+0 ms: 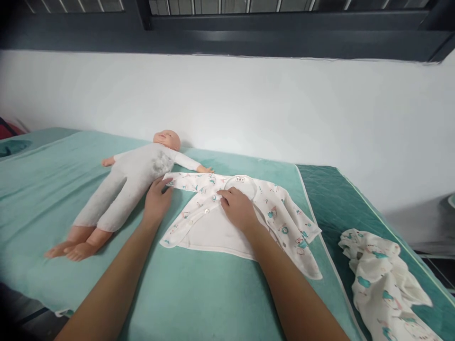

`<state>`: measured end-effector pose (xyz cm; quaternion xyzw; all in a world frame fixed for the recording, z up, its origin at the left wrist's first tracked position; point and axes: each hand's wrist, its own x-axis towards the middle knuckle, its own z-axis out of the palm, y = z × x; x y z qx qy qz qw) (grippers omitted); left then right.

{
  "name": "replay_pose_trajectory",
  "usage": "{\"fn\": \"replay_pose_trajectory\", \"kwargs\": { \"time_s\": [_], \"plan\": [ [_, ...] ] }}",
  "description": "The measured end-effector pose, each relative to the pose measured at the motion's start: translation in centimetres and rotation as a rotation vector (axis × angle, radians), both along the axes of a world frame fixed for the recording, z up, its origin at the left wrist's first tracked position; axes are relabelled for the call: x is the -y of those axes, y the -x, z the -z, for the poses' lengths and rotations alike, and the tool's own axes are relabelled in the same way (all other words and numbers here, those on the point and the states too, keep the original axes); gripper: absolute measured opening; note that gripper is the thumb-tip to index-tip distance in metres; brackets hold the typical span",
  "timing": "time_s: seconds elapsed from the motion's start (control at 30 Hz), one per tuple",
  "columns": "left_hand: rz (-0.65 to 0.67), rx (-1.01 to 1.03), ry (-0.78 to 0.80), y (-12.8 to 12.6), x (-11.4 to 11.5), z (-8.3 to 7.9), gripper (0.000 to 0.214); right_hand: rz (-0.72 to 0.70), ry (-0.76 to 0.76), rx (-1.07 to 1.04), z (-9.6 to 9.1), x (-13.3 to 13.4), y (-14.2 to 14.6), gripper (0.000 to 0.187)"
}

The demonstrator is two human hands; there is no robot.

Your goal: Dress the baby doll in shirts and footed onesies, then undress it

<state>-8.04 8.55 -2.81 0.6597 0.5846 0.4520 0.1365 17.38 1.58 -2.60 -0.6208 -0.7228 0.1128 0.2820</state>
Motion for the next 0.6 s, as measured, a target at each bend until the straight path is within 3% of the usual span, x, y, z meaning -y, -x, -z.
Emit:
{"fn": "replay_pose_trajectory", "kwargs": {
  "time_s": [0.2, 0.37, 0.47, 0.53, 0.6],
  "plan": [
    [-0.042, -0.113, -0.092, -0.1, 0.4, 0.2, 0.028, 0.103, -0.051, -0.376, 0.0, -0.6, -1.2, 0.029],
    [-0.037, -0.337, -0.248, -0.6, 1.8, -0.4, 0.029, 0.169, 0.074, -0.759, 0.2, -1.1, -1.9, 0.023],
    [0.168, -0.426, -0.262, -1.1, 2.2, -0.4, 0.033, 0.148, 0.098, -0.925, 0.2, -1.2, -2.0, 0.02],
    [0.341, -0.468, -0.208, -1.4, 2.2, -0.4, 0.037, 0.119, 0.089, -0.959, 0.3, -1.2, -2.1, 0.021],
    [0.423, -0.495, -0.126, -1.6, 2.1, -0.3, 0.04, 0.102, 0.057, -0.971, 0.3, -1.2, -2.3, 0.025]
  ]
}}
